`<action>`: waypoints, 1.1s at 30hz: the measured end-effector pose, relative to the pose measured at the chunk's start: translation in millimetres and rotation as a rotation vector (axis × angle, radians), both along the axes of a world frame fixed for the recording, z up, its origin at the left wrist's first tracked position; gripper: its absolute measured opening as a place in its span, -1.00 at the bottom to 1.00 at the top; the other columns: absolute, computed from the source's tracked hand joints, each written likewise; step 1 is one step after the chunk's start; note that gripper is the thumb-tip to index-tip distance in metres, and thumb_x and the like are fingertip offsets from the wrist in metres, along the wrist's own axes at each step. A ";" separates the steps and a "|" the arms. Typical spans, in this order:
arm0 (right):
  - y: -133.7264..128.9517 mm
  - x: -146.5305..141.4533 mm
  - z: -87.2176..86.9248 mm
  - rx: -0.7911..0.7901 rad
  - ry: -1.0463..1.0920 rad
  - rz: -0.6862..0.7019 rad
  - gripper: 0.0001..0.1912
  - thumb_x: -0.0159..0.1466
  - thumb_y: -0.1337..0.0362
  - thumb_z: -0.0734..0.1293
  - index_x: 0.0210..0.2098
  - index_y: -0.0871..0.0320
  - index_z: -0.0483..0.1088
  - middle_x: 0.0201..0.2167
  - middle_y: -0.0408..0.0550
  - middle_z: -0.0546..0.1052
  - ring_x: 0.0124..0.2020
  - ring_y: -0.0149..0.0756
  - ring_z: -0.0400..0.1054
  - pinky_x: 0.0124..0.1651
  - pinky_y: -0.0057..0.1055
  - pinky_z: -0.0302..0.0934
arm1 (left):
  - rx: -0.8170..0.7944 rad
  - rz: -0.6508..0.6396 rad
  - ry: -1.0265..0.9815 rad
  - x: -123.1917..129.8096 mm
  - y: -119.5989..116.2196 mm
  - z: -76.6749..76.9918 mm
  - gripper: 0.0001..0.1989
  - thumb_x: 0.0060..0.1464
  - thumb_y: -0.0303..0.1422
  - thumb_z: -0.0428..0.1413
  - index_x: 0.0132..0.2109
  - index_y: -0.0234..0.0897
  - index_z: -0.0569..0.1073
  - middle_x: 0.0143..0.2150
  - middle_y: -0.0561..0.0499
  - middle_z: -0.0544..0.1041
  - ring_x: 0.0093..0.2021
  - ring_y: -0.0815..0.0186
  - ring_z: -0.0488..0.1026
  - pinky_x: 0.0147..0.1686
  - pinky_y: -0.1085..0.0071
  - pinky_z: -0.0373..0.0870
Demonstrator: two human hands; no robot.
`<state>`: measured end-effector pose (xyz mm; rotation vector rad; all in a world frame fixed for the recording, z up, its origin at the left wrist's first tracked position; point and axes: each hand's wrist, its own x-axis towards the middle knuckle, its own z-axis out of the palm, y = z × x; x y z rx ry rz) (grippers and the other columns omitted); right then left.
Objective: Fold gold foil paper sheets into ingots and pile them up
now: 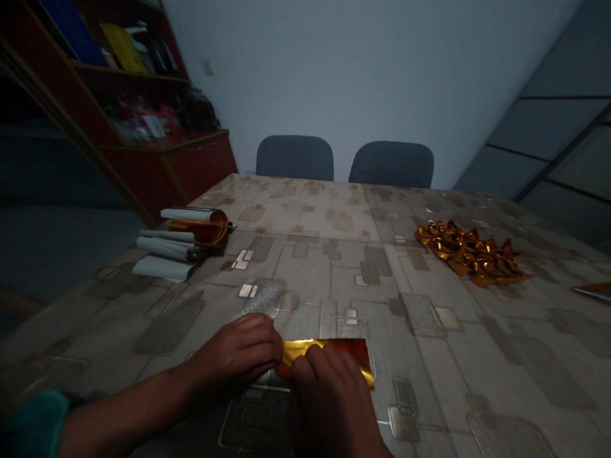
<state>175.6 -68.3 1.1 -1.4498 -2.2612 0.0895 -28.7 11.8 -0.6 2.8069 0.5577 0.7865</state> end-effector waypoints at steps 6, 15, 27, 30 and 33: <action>4.6 -2.8 1.5 -0.104 0.142 -0.046 -0.91 0.22 0.29 0.29 -0.43 0.10 0.32 -0.45 -0.09 0.47 -0.47 -0.27 0.31 -0.41 -0.37 0.04 | -0.179 0.026 -0.017 3.0 -2.5 4.1 -0.78 0.38 -0.32 -0.07 -0.17 -0.27 0.44 -0.31 -0.01 0.54 -0.29 0.29 0.43 -0.24 0.37 0.37; 8.3 -3.2 0.9 -0.041 0.181 -0.031 -0.76 0.29 0.37 0.18 -0.50 0.10 0.32 -0.53 -0.09 0.48 -0.51 -0.27 0.34 -0.39 -0.33 0.09 | -0.422 0.146 -0.069 -2.4 -1.8 7.9 -0.97 0.26 -0.42 0.11 -0.14 -0.23 0.42 -0.25 0.04 0.54 -0.20 0.27 0.46 -0.21 0.39 0.36; 12.1 0.9 -6.9 -0.126 0.220 -0.063 -0.83 0.33 0.39 0.14 -0.28 0.09 0.33 -0.48 -0.13 0.48 -0.50 -0.29 0.33 -0.43 -0.36 0.03 | -0.390 0.223 -0.052 1.4 -1.9 8.0 -0.94 0.24 -0.49 0.09 -0.20 -0.24 0.42 -0.29 0.04 0.53 -0.26 0.27 0.42 -0.26 0.39 0.31; 11.7 1.9 -4.9 -0.147 0.242 -0.076 -0.84 0.37 0.34 0.14 -0.29 0.10 0.32 -0.47 -0.12 0.47 -0.48 -0.28 0.34 -0.42 -0.37 0.07 | -0.381 0.223 -0.039 2.7 -1.8 8.5 -0.94 0.24 -0.49 0.09 -0.20 -0.25 0.43 -0.29 0.04 0.54 -0.26 0.27 0.42 -0.27 0.40 0.30; 11.7 1.9 -0.5 -0.161 0.281 -0.093 -0.88 0.37 0.27 0.19 -0.23 0.12 0.34 -0.44 -0.10 0.47 -0.48 -0.29 0.34 -0.45 -0.40 0.09 | -0.378 0.206 -0.044 2.0 -1.5 7.8 -0.94 0.25 -0.48 0.09 -0.19 -0.26 0.44 -0.29 0.03 0.54 -0.25 0.26 0.43 -0.25 0.39 0.31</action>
